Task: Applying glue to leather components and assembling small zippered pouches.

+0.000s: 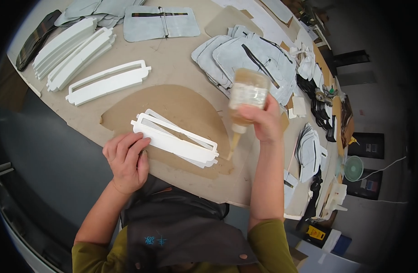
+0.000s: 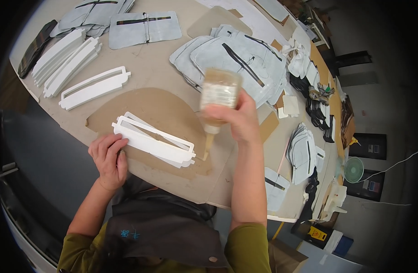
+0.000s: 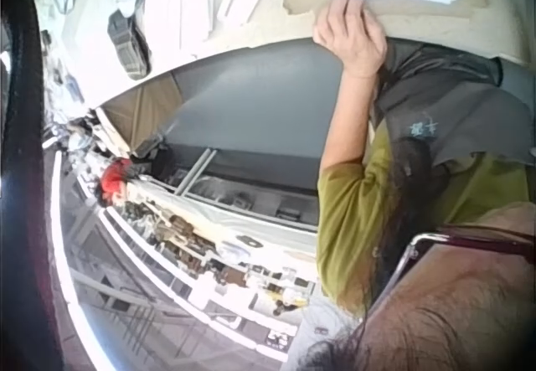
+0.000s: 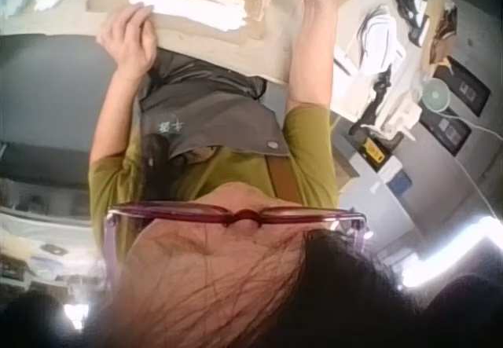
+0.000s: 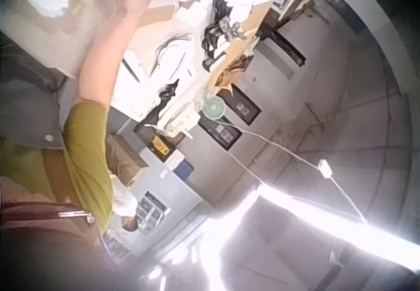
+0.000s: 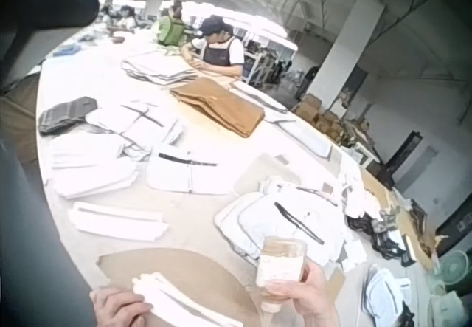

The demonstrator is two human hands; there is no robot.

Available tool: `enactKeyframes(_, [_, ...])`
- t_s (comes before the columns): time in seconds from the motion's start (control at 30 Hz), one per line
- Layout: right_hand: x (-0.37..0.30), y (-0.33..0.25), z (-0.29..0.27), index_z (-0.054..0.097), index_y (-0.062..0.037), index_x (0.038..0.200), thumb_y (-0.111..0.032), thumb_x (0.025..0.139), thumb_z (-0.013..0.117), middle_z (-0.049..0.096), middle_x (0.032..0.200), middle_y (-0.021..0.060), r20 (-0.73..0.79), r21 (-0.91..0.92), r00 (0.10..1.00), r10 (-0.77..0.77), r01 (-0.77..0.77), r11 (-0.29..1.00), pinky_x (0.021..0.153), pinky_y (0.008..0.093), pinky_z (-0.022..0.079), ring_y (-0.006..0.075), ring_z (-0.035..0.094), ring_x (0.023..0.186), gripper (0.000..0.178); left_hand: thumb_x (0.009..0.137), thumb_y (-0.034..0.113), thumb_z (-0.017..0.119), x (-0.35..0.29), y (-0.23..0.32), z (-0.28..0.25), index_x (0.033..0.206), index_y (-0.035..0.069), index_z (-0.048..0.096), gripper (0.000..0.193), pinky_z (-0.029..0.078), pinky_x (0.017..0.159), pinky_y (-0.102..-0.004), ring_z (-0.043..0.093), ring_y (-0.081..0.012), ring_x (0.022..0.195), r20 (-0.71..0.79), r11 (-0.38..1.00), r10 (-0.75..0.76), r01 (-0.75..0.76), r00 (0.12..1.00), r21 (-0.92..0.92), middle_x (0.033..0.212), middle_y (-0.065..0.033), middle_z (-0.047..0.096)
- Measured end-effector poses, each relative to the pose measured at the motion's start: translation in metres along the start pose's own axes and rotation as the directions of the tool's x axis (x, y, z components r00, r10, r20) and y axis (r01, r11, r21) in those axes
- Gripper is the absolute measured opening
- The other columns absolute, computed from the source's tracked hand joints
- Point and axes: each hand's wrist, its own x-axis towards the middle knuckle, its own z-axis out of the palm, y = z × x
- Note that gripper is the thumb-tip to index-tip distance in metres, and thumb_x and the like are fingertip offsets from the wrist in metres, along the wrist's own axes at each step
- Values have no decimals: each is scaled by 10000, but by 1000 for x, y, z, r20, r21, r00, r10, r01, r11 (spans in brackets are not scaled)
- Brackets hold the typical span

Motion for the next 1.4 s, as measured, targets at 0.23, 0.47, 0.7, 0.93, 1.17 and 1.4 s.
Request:
enactKeyframes(0.23, [2, -36, -64, 370, 57, 1428, -309, 773, 852, 569, 1169, 95, -141, 951, 990, -30, 143, 275, 776, 311, 523, 237, 571, 991, 892, 717, 92, 657, -2, 0, 2, 1087, 129, 686, 373, 360, 939, -382, 568, -241, 1073, -14, 1000, -2, 3, 1000, 22, 1170, -28, 629])
enactKeyframes(0.47, [-7, -18, 83, 347, 21, 1467, -175, 801, 824, 536, 1318, 134, 50, 581, 969, -242, 169, 796, 1038, 392, 467, 280, 533, 1224, 843, 727, 128, 687, -4, 2, 1, 1105, 143, 681, 379, 372, 932, -379, 567, -199, 1076, -18, 999, 4, -4, 1000, -43, 1181, -3, 622])
enactKeyframes(0.7, [-5, -11, 134, 407, 23, 1433, -45, 726, 835, 600, 1205, 132, 146, 36, 938, -315, 313, 949, 987, 363, 485, 231, 598, 1132, 829, 681, 110, 654, -3, 0, 4, 1077, 134, 697, 398, 372, 922, -390, 568, -219, 1055, -38, 996, 16, -19, 999, -84, 1170, -10, 636])
enactKeyframes(0.93, [1, -9, 135, 430, 17, 1413, -32, 727, 831, 602, 1203, 122, 90, -12, 935, -343, 345, 938, 981, 363, 486, 223, 594, 1132, 796, 742, 168, 691, -2, -1, 2, 1109, 146, 698, 367, 396, 935, -372, 561, -199, 1090, -5, 997, 6, -7, 1000, -71, 1193, 5, 626])
enactKeyframes(1.17, [5, -16, 147, 607, 30, 1140, -10, 737, 849, 682, 1003, 90, 38, 47, 924, -380, 378, 925, 785, 307, 556, 159, 663, 879, 472, 695, 119, 674, -5, 1, 3, 1085, 137, 694, 391, 369, 932, -387, 567, -217, 1066, -29, 995, -7, 4, 1000, -96, 1176, -7, 634])
enactKeyframes(1.4, [14, -13, 143, 618, 22, 1110, -22, 747, 839, 683, 989, 81, -4, 50, 946, -323, 323, 945, 760, 301, 553, 155, 663, 860, 428, 687, 114, 669, -2, 2, 4, 1085, 144, 695, 400, 368, 936, -383, 564, -220, 1072, -18, 995, -10, 8, 1000, -98, 1180, -10, 635])
